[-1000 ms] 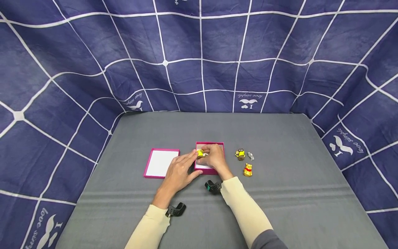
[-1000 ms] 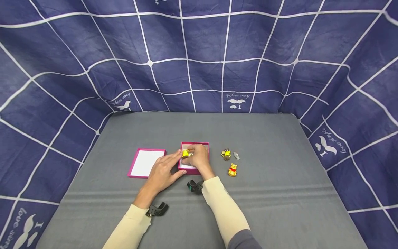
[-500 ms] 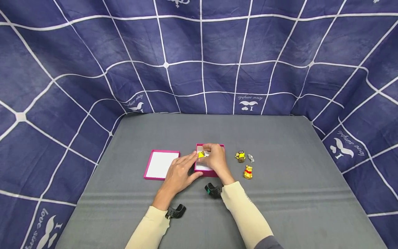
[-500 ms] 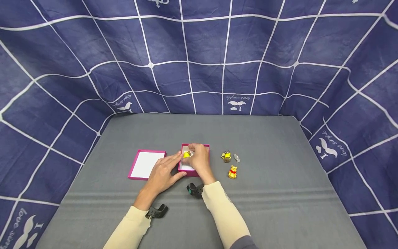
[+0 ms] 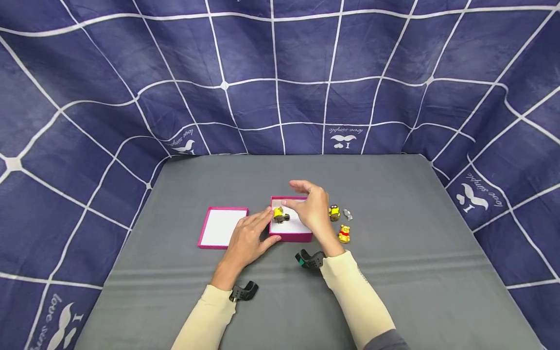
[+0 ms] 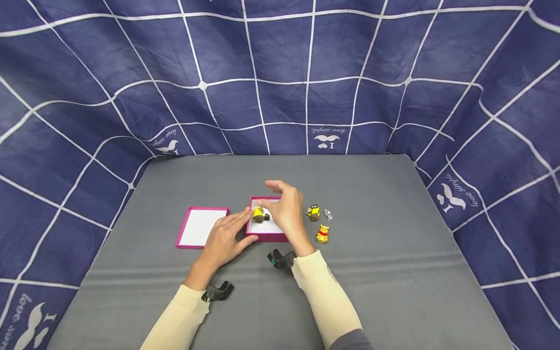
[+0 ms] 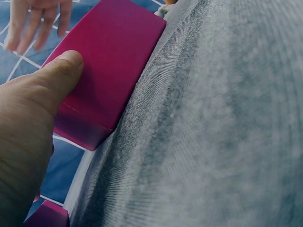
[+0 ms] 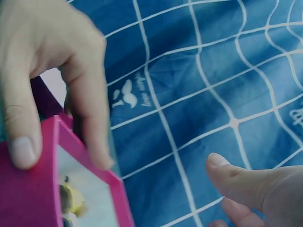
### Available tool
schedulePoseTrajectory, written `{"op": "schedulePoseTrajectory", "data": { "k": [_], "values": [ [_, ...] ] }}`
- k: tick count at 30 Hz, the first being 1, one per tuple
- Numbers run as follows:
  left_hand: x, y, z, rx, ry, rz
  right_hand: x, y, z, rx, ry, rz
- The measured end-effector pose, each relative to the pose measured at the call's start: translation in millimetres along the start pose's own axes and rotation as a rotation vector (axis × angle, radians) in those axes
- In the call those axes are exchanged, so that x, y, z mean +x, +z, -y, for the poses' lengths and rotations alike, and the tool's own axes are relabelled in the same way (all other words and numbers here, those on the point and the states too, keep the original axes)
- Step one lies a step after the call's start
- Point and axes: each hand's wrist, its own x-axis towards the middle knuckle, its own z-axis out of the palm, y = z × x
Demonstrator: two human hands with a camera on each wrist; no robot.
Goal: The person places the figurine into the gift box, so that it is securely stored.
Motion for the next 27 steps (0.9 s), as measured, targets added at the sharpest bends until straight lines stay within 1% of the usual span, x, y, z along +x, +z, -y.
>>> {"op": "schedulePoseTrajectory", "data": {
  "k": [5, 10, 13, 18, 22, 27],
  "values": [
    [3.7, -2.6, 3.2, -0.019, -0.026, 0.004, 4.0, -18.1, 7.5, 0.004, -0.056, -0.03],
    [4.9, -3.4, 5.1, -0.038, -0.048, 0.006, 8.2, -31.4, 5.4, 0.041, -0.102, 0.008],
    [6.2, -2.6, 5.3, -0.04, -0.041, 0.005, 8.5, -39.5, 0.0, 0.072, -0.104, 0.002],
    [8.4, -0.1, 4.5, -0.039, -0.028, -0.005, 7.8, -56.0, -15.1, 0.104, -0.092, -0.047],
    [8.7, 1.1, 2.1, -0.041, -0.026, 0.006, 6.1, -72.9, -31.9, 0.109, -0.086, -0.086],
    [2.7, 0.8, -1.6, -0.047, -0.012, 0.025, -4.0, -93.6, -54.7, 0.083, -0.052, -0.111]
  ]
}}
